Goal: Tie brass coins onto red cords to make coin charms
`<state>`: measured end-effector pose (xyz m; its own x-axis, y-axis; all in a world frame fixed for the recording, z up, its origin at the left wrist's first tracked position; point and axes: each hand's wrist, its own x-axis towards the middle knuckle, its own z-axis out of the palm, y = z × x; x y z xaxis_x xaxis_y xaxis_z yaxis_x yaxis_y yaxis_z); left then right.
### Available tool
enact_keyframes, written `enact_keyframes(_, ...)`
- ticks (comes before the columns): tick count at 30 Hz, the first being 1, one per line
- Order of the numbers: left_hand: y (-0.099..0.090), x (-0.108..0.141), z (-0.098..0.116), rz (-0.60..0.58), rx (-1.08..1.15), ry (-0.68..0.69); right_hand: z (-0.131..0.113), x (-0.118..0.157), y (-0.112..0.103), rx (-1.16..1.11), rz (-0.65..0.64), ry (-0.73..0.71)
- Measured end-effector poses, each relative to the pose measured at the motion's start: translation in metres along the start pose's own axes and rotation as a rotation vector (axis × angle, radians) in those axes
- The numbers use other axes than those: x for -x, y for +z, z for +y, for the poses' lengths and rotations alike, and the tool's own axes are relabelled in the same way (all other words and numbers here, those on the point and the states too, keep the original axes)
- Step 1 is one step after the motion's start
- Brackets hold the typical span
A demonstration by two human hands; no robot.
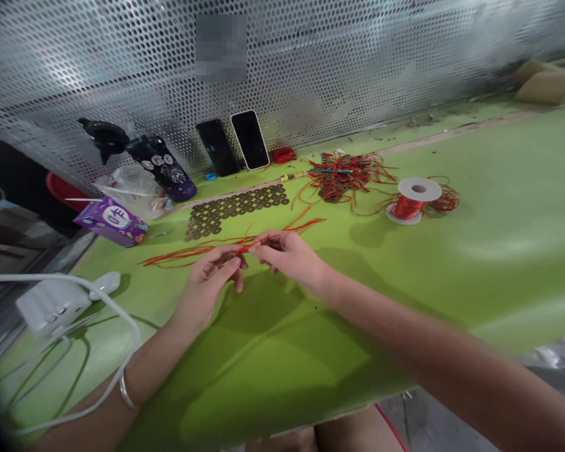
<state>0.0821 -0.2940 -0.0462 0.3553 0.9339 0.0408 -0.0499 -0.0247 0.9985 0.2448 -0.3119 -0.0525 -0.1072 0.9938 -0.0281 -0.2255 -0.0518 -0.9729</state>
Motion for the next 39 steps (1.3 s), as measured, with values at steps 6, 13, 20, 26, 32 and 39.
enact_keyframes(6, 0.0003, -0.0005, 0.0019, 0.009, 0.01, 0.026, -0.0047, -0.0011, 0.0009, -0.077, 0.08, 0.063)
enact_keyframes(13, 0.0011, -0.0003, 0.0027, 0.005, 0.007, 0.041, -0.0039, 0.0023, 0.0028, -0.102, 0.0, 0.084)
enact_keyframes(20, -0.0008, -0.0002, 0.001, -0.035, -0.022, 0.064, -0.0015, 0.0005, -0.0001, -0.019, 0.015, 0.011)
enact_keyframes(26, -0.001, -0.0002, -0.0017, -0.029, -0.035, 0.066, -0.0022, 0.0022, 0.0007, -0.021, -0.012, 0.028)
enact_keyframes(32, -0.0055, -0.0003, -0.0061, -0.046, -0.071, 0.084, -0.0031, 0.0031, 0.0037, 0.005, -0.066, 0.045)
enact_keyframes(39, -0.0042, 0.0003, -0.0025, -0.011, -0.138, 0.084, -0.003, 0.0037, 0.0038, 0.003, -0.066, 0.033)
